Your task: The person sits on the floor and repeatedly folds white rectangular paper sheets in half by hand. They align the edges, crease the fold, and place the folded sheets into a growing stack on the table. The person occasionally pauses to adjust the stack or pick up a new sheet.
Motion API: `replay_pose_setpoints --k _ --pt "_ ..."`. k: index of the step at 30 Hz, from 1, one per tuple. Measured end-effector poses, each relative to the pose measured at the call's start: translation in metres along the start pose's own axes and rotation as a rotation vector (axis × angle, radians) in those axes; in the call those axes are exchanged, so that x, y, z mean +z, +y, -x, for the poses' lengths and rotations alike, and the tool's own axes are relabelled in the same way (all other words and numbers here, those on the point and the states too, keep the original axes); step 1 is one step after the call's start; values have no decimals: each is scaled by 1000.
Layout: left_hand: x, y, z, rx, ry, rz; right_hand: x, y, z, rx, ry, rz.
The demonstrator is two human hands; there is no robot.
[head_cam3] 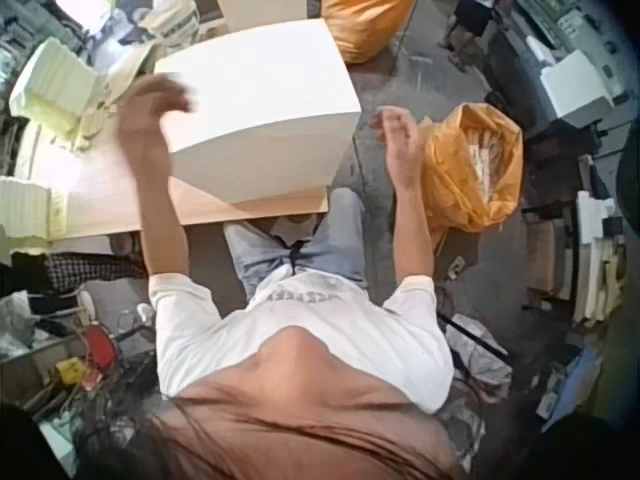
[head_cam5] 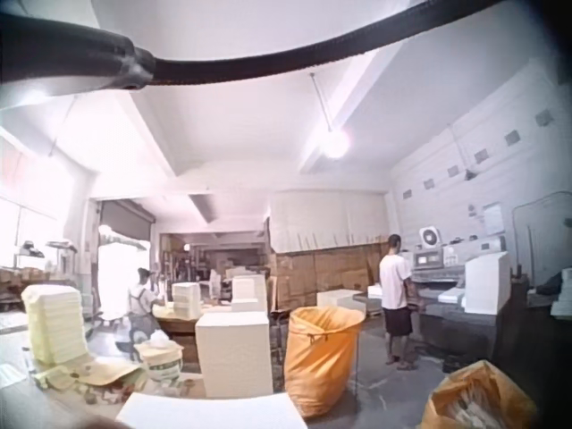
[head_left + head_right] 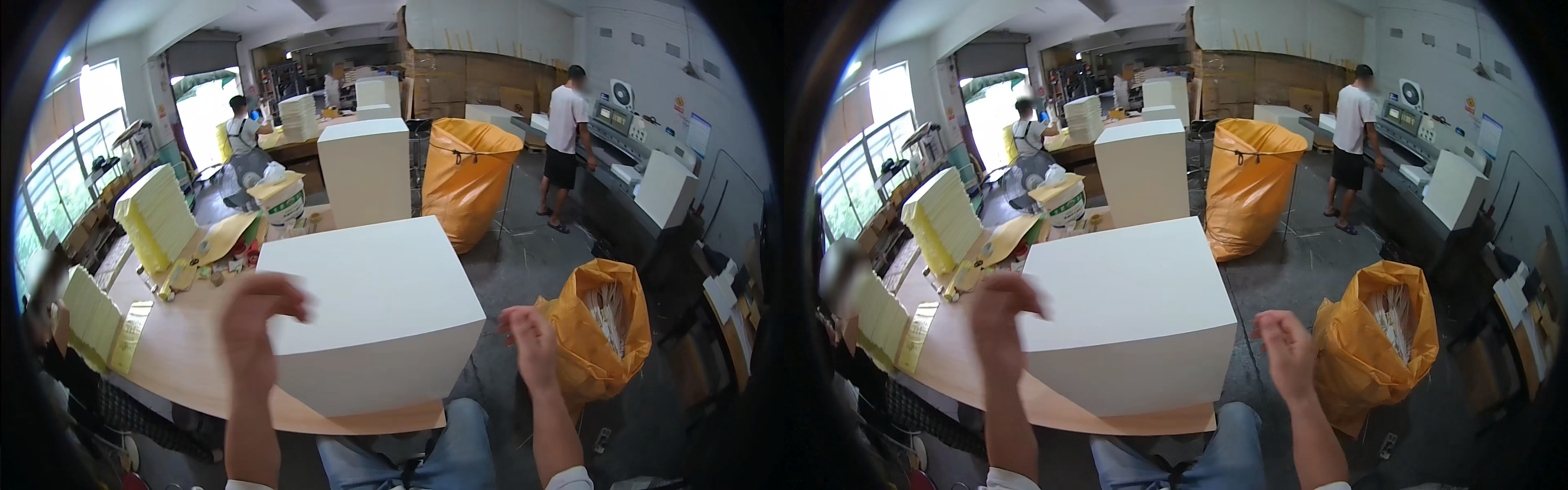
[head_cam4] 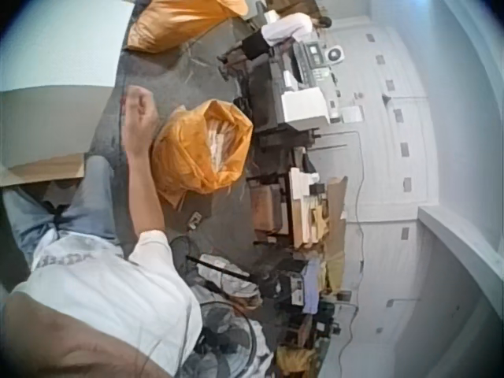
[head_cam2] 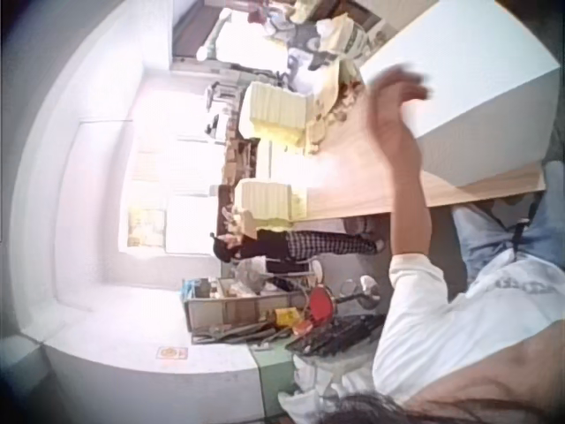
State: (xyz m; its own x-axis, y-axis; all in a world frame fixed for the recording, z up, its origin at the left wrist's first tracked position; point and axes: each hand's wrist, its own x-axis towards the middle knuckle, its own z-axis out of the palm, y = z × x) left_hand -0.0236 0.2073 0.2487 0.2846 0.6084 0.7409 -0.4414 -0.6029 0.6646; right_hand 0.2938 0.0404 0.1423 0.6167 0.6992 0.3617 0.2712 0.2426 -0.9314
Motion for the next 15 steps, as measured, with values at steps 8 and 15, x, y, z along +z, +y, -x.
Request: replay_pose_setpoints --k 8,15 --pt "42 -54 -31 -195 -535 -613 26 2 -21 71 -49 63" --pt "4 41 -41 208 76 -50 24 13 -19 64 -45 -10"
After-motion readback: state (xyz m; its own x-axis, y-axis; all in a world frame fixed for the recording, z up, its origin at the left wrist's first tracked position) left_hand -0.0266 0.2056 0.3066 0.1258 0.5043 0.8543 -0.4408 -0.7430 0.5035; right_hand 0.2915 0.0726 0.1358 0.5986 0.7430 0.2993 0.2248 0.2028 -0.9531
